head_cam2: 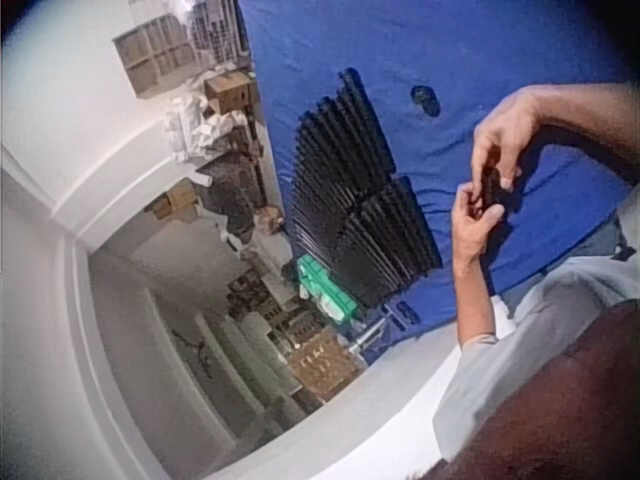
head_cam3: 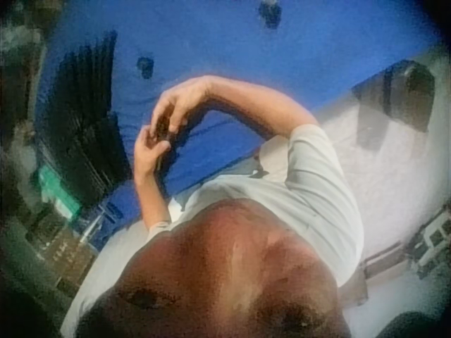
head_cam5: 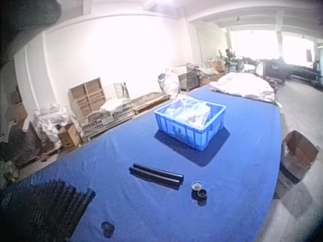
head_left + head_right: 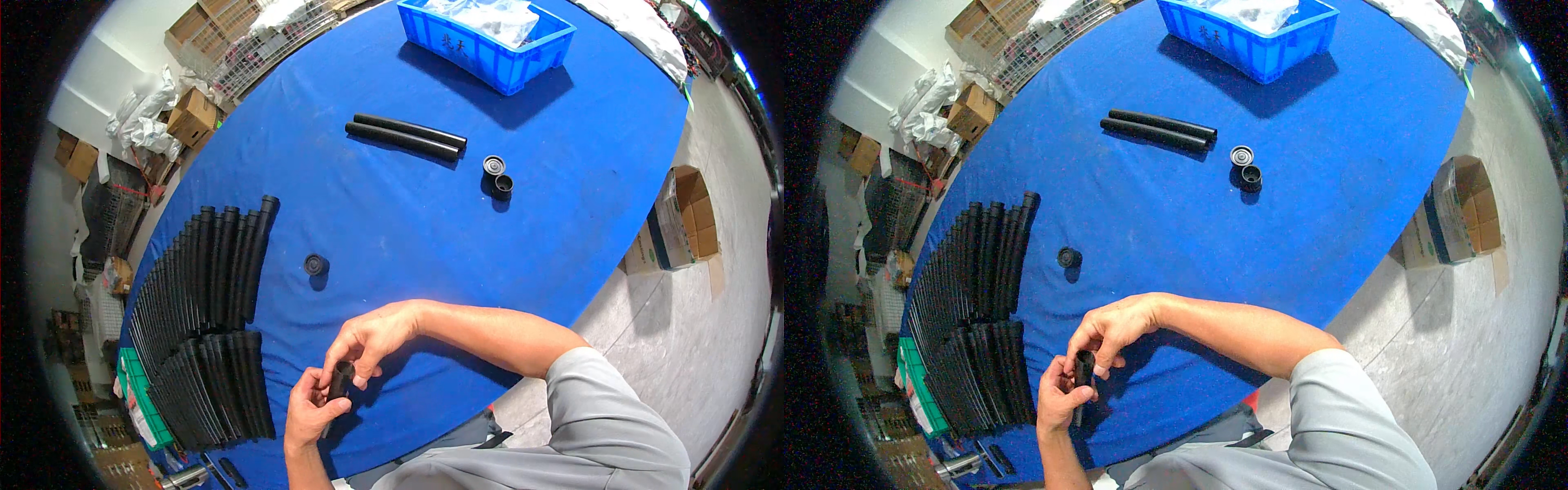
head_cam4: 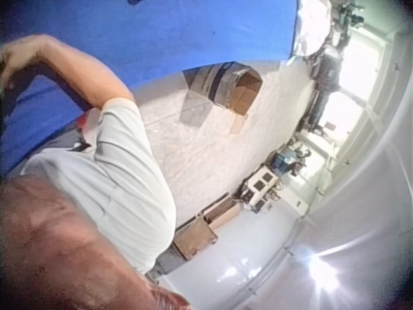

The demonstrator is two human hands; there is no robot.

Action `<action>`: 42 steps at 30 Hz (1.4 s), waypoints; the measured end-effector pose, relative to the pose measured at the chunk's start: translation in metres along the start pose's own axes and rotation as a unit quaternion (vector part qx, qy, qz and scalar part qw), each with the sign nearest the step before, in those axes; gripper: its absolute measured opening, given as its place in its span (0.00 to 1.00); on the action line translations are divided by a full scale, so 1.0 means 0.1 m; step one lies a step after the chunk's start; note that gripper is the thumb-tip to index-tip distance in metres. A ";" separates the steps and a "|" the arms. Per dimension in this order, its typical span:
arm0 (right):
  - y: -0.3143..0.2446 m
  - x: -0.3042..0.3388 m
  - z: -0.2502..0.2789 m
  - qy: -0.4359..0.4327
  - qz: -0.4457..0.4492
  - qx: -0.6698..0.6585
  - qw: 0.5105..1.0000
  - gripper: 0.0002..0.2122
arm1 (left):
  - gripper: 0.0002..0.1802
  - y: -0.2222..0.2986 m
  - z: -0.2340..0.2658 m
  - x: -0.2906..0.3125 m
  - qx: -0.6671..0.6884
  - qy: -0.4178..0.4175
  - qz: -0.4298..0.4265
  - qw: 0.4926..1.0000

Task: The person wipes their hands with a tissue and attaches end caps onto black tubes by hand.

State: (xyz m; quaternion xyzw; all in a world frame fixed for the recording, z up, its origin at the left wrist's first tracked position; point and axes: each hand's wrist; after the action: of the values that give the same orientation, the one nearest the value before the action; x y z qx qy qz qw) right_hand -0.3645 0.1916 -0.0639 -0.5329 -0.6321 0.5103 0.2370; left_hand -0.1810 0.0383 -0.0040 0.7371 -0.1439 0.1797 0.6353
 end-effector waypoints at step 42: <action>-0.20 -0.03 -0.09 0.250 -0.007 -0.013 0.968 0.11 | 0.35 -0.47 -0.45 -0.24 0.316 0.020 -0.252 0.915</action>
State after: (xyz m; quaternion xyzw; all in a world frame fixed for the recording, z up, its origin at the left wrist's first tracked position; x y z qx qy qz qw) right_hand -0.3645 0.1940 -0.0415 -0.6423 -0.5627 0.3512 0.3841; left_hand -0.1859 0.0897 -0.0503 0.9074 0.1234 0.0646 0.3965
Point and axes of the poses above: each hand's wrist, its own x-axis away from the middle knuckle, its own z-axis out of the back of the hand, y = z × x, and after that the axes turned 5 degrees about -y, right-handed
